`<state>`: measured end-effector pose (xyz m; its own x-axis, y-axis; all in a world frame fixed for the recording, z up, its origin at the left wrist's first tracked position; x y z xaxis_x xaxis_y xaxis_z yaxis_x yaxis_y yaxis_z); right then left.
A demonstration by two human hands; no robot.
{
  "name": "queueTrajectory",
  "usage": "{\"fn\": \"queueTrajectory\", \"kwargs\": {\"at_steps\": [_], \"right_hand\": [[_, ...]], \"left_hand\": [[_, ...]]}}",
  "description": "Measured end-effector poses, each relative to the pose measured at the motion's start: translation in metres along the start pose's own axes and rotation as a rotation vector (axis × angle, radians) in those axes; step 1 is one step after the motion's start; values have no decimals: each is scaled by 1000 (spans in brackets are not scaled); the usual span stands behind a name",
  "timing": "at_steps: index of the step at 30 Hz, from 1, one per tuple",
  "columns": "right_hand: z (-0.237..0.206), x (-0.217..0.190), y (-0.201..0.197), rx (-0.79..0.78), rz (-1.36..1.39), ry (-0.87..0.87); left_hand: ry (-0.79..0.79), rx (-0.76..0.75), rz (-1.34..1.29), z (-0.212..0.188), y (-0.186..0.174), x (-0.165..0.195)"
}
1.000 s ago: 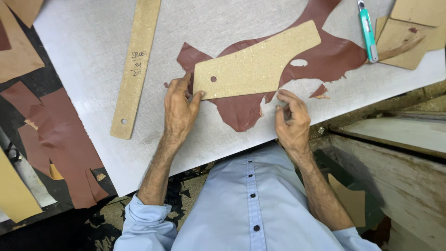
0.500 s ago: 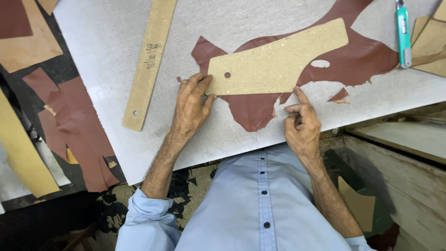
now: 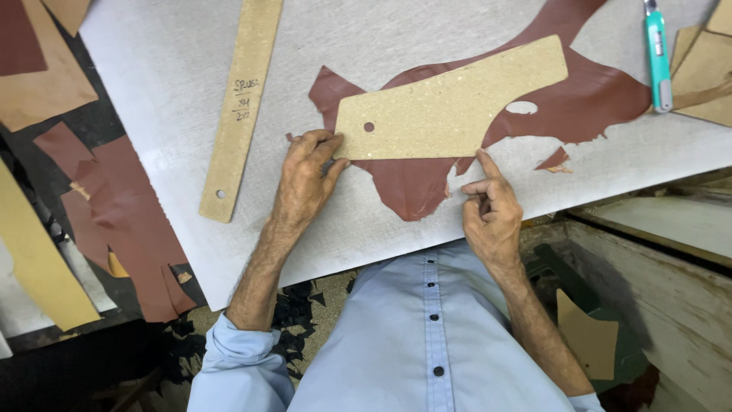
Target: The person uses a utility knife to cut a large piece of brown leather on a white work surface. They place cardboard templates on the leather, trace around them, and cut out multiple shapes. The person also handles and stacks the cut leather pieces and templates.
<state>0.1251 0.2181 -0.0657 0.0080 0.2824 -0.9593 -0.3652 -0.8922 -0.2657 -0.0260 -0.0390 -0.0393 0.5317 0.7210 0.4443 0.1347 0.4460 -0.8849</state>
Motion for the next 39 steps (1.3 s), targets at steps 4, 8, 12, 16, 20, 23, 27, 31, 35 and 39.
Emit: {"fn": "queueTrajectory", "kwargs": {"at_steps": [4,8,12,16,20,23,27,31,35,39], "right_hand": [[1,6,1,11,31,29],[0,10,1,7,80,40],[-1,10,2,-2,84,39],[-2,8,1,-10,74,43],[-2,6,1,-20,83,40],[-3,6,1,-15,79,42],[-4,6,1,-7,70,26],[-3,4,2,-18,35,5],[-1,-1,3,-16,-30,-15],[-1,-3,3,-18,-39,-18]], "left_hand": [[33,18,33,0,-1,1],[11,3,15,-1,0,-3],[14,14,12,-1,-1,-4],[-3,-2,17,0,-1,-6],[-3,-8,22,1,-2,-6],[-4,-8,19,2,-4,-6],[-2,-21,33,2,-5,-4],[-46,-53,-2,3,-4,-6],[-46,-46,11,3,-7,-3],[-44,-53,36,3,-8,-1]]}}
Point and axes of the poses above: each hand's wrist, its own z-axis towards the middle knuckle, its own y-axis out of the palm, x = y × z, the point moved 9 cm from there along z, towards the middle knuckle, and after that the axes turned 11 degrees about z, right-handed, at the moved point
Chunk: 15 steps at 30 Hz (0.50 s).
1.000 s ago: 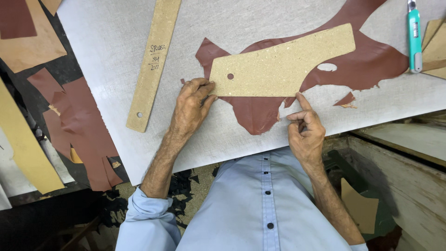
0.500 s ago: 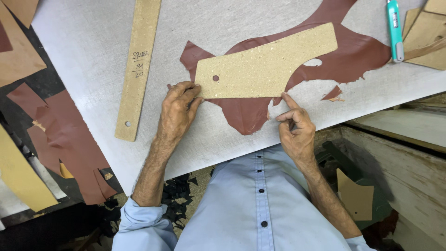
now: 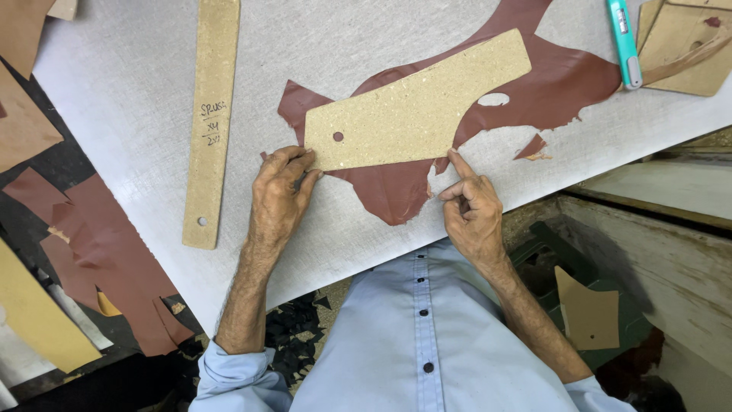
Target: The person uses a utility knife to cut a large piece of brown leather on a white work surface. They place cardboard templates on the leather, trace around them, and cut out multiple shapes. The person also handles and stacks the cut leather pieces and templates.
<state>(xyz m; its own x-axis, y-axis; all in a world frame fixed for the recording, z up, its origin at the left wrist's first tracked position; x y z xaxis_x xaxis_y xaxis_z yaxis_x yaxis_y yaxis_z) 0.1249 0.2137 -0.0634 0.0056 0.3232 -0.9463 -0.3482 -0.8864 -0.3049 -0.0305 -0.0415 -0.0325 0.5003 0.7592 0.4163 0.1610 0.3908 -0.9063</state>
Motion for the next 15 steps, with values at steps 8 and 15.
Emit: {"fn": "queueTrajectory", "kwargs": {"at_steps": [8,15], "right_hand": [[-1,2,0,-4,2,-19],[20,-30,-13,76,-142,-172]], "left_hand": [[19,16,11,0,2,-1],[-1,50,-73,-1,-10,1]]}}
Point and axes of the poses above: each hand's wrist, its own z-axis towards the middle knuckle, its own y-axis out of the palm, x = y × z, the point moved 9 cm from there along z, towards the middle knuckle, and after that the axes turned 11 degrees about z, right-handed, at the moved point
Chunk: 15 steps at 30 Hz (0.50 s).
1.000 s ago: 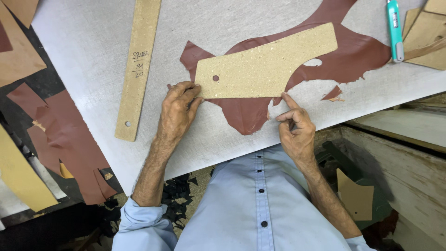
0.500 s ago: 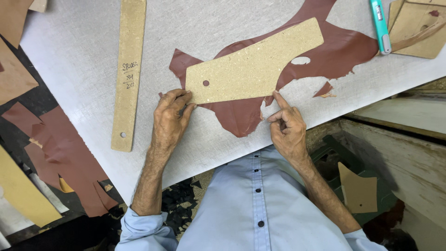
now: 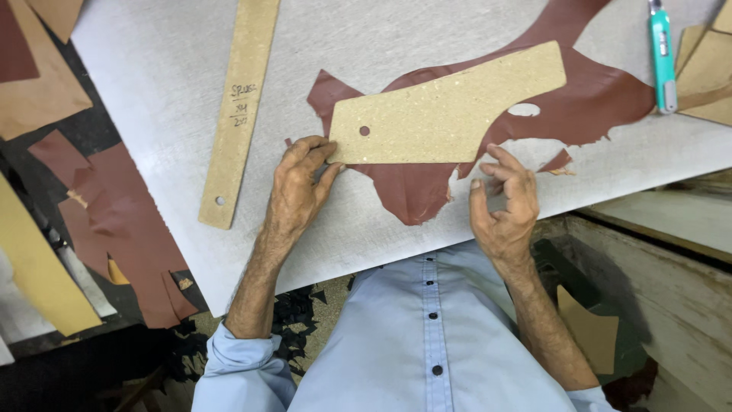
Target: The person uses a utility knife to cut a large piece of brown leather on a white work surface. They place cardboard templates on the leather, trace around them, and cut out multiple shapes. The person also handles and stacks the cut leather pieces and templates.
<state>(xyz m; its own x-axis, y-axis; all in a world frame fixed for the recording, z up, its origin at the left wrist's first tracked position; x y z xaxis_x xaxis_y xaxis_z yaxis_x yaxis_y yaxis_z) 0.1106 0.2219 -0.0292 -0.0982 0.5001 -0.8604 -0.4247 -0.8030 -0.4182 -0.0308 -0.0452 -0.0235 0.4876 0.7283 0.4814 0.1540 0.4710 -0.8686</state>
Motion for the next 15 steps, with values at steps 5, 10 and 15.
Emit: {"fn": "queueTrajectory", "kwargs": {"at_steps": [5,10,15], "right_hand": [[47,-25,30,-123,-53,-288],[75,-33,109,-421,-146,-483],[78,-24,139,-544,-211,-513]], "left_hand": [[-349,-10,-130,13,-7,-38],[-260,119,-2,54,-1,-49],[-155,190,122,82,15,-55]]}}
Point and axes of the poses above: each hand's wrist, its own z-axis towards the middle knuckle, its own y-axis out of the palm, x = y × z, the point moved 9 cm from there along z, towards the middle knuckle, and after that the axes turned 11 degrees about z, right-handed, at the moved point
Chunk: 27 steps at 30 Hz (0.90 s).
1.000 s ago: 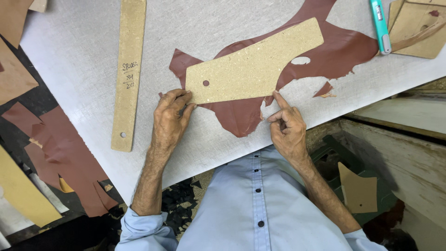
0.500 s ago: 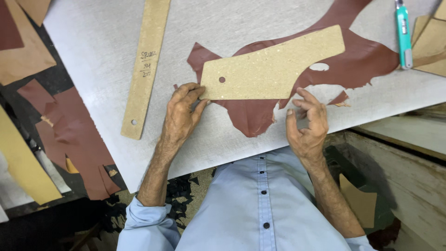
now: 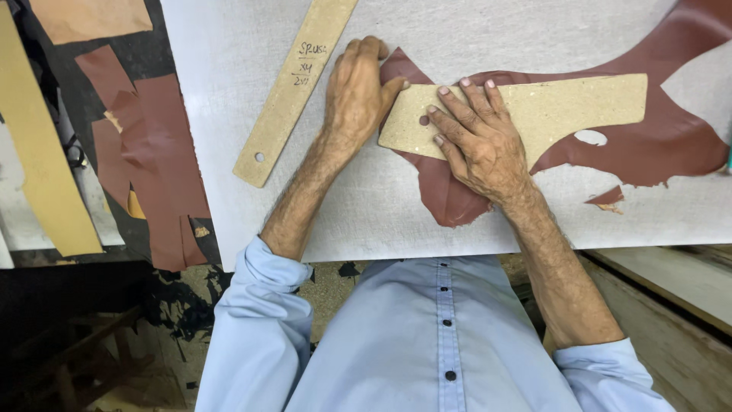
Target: The person uses a utility knife to cut a large piece of brown leather on a white work surface. They place cardboard templates on the leather, trace around them, and cut out multiple shapes. The person also handles and stacks the cut leather pieces and templates.
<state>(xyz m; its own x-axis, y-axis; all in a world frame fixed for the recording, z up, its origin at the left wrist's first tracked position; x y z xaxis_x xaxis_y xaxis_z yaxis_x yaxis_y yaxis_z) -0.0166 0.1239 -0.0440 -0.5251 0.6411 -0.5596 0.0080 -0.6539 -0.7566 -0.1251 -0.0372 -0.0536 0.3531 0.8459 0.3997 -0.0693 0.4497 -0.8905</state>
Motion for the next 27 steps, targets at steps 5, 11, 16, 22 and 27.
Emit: {"fn": "queueTrajectory", "kwargs": {"at_steps": [5,11,16,22,27], "right_hand": [[-6,8,4,3,50,30],[-6,9,9,-26,41,12],[-3,6,9,-44,11,8],[1,6,5,-47,47,48],[4,7,3,-43,121,64]], "left_hand": [[-1,-205,-4,21,23,-11],[219,-168,10,24,22,-2],[159,-83,-5,23,18,-5],[-10,-43,-29,1,-10,-10],[-143,-225,-30,-31,7,-2]]}}
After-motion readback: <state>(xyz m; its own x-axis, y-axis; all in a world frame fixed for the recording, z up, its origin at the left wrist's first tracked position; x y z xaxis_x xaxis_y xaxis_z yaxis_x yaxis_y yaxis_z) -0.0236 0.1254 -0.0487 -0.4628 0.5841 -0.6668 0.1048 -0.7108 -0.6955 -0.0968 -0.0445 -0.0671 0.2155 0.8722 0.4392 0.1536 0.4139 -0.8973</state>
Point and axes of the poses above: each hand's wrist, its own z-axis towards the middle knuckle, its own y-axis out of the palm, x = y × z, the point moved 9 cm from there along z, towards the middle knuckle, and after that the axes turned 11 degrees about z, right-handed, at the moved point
